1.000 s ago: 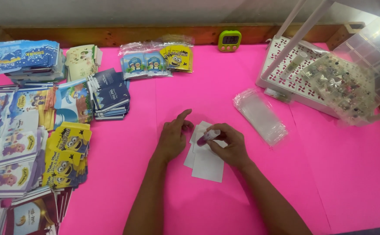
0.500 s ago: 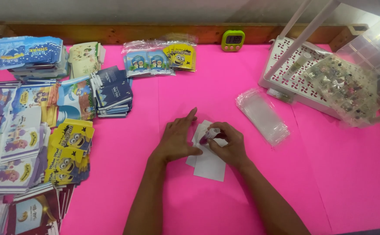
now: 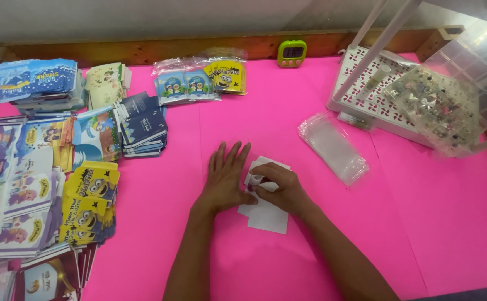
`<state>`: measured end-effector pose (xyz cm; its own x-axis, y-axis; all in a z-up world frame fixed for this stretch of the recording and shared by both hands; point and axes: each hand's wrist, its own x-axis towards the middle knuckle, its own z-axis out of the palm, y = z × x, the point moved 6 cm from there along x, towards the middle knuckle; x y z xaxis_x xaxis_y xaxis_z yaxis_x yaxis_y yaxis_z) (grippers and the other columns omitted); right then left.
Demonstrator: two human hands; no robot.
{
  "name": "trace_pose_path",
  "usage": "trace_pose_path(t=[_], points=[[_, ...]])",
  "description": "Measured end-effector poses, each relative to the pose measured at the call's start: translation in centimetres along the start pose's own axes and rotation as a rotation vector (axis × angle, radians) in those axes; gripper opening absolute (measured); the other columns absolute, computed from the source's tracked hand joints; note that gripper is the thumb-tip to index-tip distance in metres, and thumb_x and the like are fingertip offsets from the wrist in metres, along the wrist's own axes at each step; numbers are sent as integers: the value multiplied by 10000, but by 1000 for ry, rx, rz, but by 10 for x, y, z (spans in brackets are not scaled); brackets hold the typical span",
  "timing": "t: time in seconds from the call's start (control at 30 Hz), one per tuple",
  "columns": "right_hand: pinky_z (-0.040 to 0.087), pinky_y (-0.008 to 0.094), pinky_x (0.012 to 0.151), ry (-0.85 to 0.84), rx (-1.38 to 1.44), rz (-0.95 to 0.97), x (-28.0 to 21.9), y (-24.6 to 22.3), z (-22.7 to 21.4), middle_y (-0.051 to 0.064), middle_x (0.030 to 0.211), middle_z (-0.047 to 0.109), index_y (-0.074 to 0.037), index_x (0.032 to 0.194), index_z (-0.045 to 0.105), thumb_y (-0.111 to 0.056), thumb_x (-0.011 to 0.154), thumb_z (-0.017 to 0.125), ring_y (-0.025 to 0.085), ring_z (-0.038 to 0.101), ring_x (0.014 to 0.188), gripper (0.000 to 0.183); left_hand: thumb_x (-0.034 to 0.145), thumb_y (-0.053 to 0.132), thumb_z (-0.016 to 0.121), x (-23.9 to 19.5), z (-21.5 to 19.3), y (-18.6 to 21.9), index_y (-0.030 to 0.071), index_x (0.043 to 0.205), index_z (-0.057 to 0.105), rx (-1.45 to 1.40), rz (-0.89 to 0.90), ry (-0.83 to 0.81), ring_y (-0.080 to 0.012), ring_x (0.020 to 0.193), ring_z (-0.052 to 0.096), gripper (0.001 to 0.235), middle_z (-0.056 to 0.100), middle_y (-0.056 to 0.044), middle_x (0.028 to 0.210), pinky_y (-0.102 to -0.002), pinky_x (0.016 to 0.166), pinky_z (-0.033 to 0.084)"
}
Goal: Packaging character cards by gluing them to backing paper and inserting them into plastic sleeves.
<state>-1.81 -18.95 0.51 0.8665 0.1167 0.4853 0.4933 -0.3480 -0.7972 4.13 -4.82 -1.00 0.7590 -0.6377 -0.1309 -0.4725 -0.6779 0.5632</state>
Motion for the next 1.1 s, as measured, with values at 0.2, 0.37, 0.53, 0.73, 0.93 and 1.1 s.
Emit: trace_pose_path(t=[0.2, 0.37, 0.53, 0.73, 0.93, 1.1], points=[[658, 448, 771, 35, -182, -79, 9, 2, 0, 172, 1011, 713, -38, 1204, 702, 89, 825, 751, 338, 738, 910, 402, 606, 513, 893, -1, 2, -2, 238, 1664, 115, -2, 16, -22, -471, 1548, -21, 1342, 171, -127, 1699, -604, 1249, -36], [660, 402, 769, 135, -259, -54, 12, 16, -7, 136, 998, 710, -49, 1187, 699, 7, 844, 796, 273, 737, 877, 360, 583, 518, 897, 0, 3, -3, 270, 1656, 164, 19, 7, -35, -458, 1552, -6, 1323, 201, -99, 1692, -597, 1251, -33], [656, 384, 689, 262, -360, -62, -1, 41, -17, 105, 934, 688, -64, 1125, 665, -88, 809, 863, 260, 720, 802, 374, 618, 492, 903, 3, 3, -1, 277, 1648, 213, 22, 27, -70, -449, 1554, -1, 1259, 232, -96, 1681, -594, 1249, -38], [611, 424, 643, 188, -422, 62, -18, 35, -34, 108, 829, 651, -78, 993, 617, -110, 770, 868, 294, 695, 734, 337, 681, 551, 859, 9, 10, -15, 304, 1594, 363, 53, 52, -16, -436, 1559, 47, 1068, 353, -65, 1630, -605, 1254, -11], [586, 379, 782, -58, -799, 195, -41, 31, -38, 77, 894, 666, -138, 1151, 713, -214, 863, 732, 249, 671, 872, 298, 700, 560, 844, 13, 15, -23, 337, 1536, 470, 66, 64, 73, -403, 1562, 117, 943, 447, -10, 1577, -598, 1264, 26], [581, 395, 842, 185, -221, 450, -56, 43, -54, 95, 1020, 681, -130, 1221, 658, -156, 908, 730, 263, 690, 983, 322, 823, 605, 710, 9, 20, -26, 341, 1496, 519, 76, 75, 135, -371, 1559, 186, 748, 507, 3, 1531, -609, 1260, 74]])
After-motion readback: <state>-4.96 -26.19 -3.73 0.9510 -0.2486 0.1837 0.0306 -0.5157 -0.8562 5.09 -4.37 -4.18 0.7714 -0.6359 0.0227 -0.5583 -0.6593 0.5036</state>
